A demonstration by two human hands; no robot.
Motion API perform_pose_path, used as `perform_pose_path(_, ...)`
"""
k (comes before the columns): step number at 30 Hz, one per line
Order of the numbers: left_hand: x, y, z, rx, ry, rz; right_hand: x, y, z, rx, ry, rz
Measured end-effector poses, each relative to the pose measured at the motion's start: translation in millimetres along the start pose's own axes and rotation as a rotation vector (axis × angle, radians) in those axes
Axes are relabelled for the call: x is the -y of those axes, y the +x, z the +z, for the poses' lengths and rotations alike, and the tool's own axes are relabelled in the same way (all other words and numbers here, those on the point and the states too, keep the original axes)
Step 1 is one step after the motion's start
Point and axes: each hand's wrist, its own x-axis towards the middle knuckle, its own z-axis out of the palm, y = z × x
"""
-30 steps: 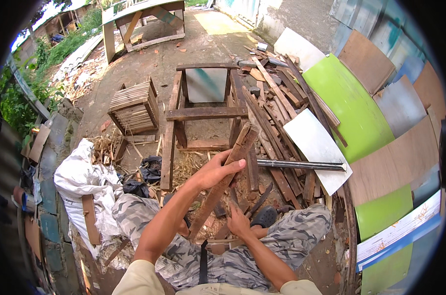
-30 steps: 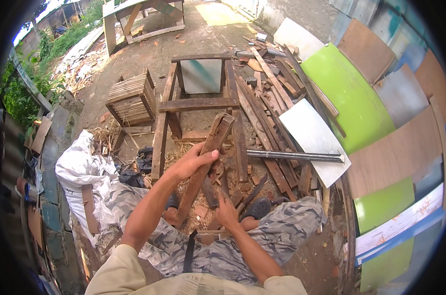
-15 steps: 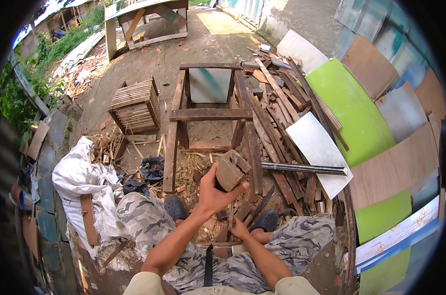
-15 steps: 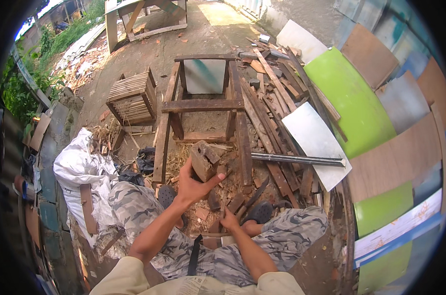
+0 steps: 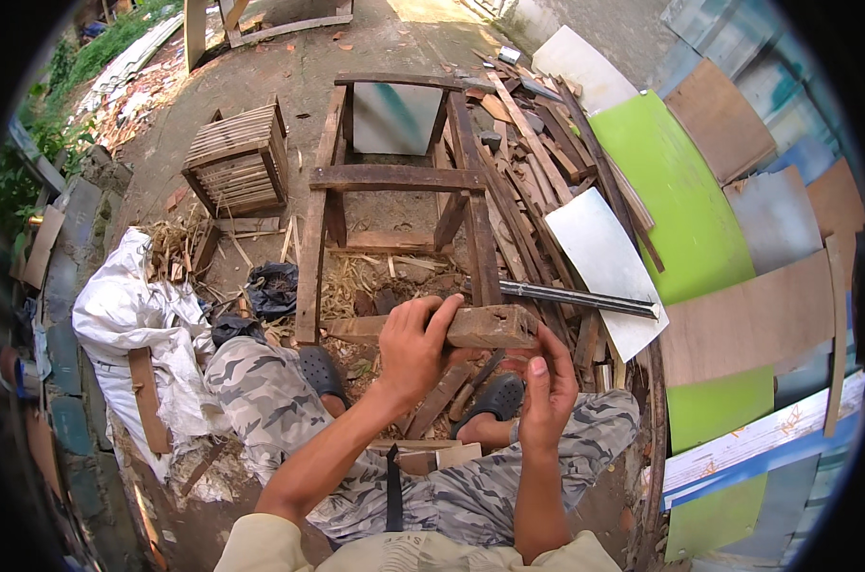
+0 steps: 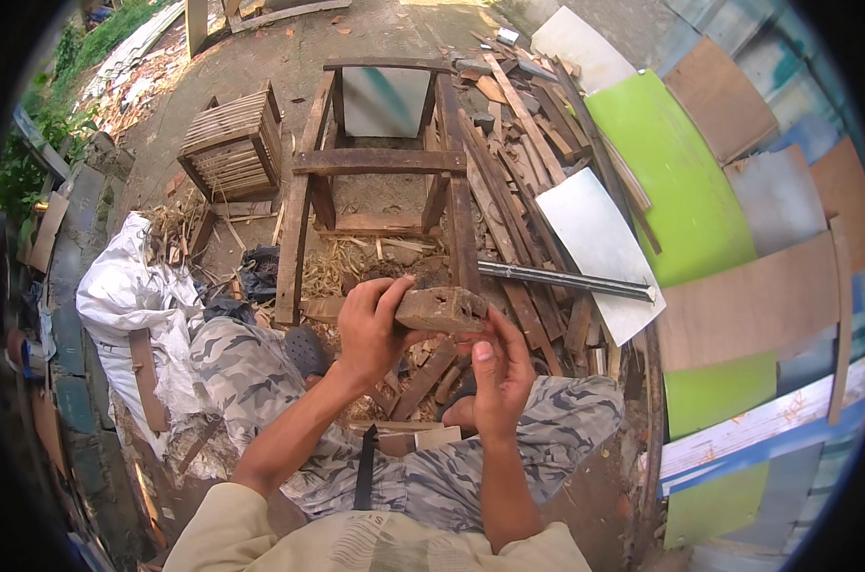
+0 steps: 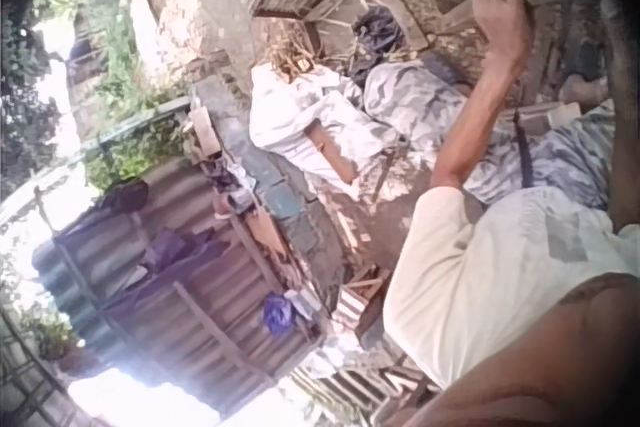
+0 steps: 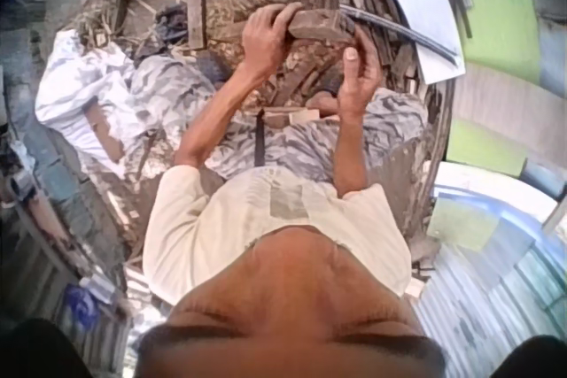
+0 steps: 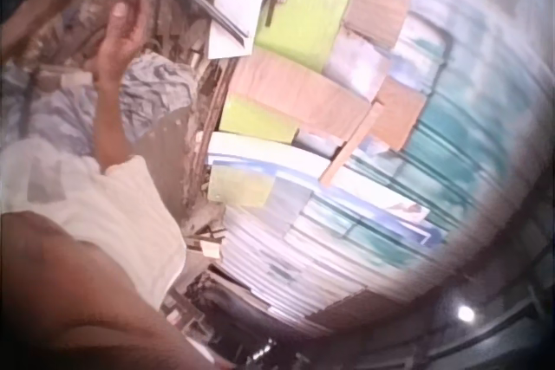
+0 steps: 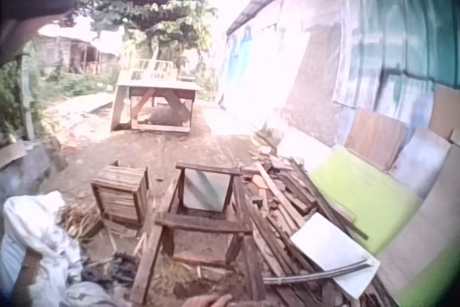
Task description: The person sits on the ground and uses a hammer and metal bar to adjust and secure joints on a wooden frame. They repeatedly tap and pry at the frame, then inspect the metal bar and hammer.
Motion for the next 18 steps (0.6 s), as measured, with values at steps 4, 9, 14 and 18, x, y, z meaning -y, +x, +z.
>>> perform_pose_path(4,-1,-10,2,0.024,0.066,0.051,13,-5,7,0.031,-0.089,0.004)
perform_pose_path(9,-6,-16,10,-0.036,0.066,0.123,9,-10,0,-0.052,-0.101,0.097)
perform_pose_path(14,-17,-22,19,-0.069,0.106,0.175,16,-7,-1,-0.132,-0.142,0.164)
perform_pose_path(18,-25,-22,19,-0.062,0.133,0.211,9,-9,-18,-0.176,-0.120,0.107)
